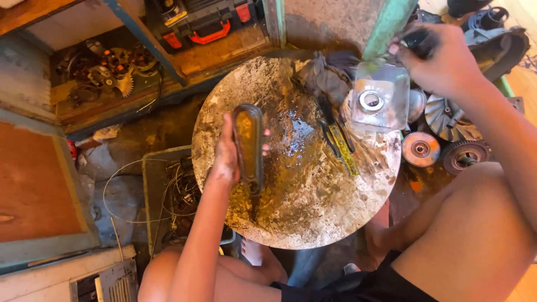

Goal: The person scrubs a metal part on a round table using a brush and a liquid cleaner. They repeatedly scrub the surface, turn the part over, and continue cleaning different sides.

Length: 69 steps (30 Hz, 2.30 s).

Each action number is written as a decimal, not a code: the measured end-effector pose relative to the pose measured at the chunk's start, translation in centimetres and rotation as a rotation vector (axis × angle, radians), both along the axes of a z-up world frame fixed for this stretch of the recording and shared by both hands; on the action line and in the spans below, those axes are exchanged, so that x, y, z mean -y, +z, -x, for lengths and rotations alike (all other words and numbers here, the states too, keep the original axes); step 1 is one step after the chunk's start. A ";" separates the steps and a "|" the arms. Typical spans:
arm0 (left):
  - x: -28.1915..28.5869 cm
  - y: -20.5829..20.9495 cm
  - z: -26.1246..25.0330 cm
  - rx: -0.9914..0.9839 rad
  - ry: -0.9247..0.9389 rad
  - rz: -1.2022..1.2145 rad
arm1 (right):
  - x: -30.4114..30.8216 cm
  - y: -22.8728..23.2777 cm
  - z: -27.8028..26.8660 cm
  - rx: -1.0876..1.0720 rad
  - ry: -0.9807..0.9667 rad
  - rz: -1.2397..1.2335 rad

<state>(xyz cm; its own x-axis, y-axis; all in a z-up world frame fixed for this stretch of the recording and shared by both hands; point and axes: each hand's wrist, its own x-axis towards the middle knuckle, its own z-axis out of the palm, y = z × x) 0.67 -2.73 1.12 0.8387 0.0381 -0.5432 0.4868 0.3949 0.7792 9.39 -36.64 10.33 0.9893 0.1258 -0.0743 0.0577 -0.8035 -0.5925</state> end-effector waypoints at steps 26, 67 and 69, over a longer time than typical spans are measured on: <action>-1.3 -6.3 -1.2 0.266 -0.139 0.092 | -12.9 -9.4 11.6 0.586 1.109 -0.473; -0.3 -4.4 -0.9 0.354 0.045 -0.166 | -14.4 -8.0 10.7 0.645 0.831 -0.607; -0.8 -4.9 -0.8 0.286 0.104 -0.090 | -14.6 -8.2 12.7 0.613 0.882 -0.591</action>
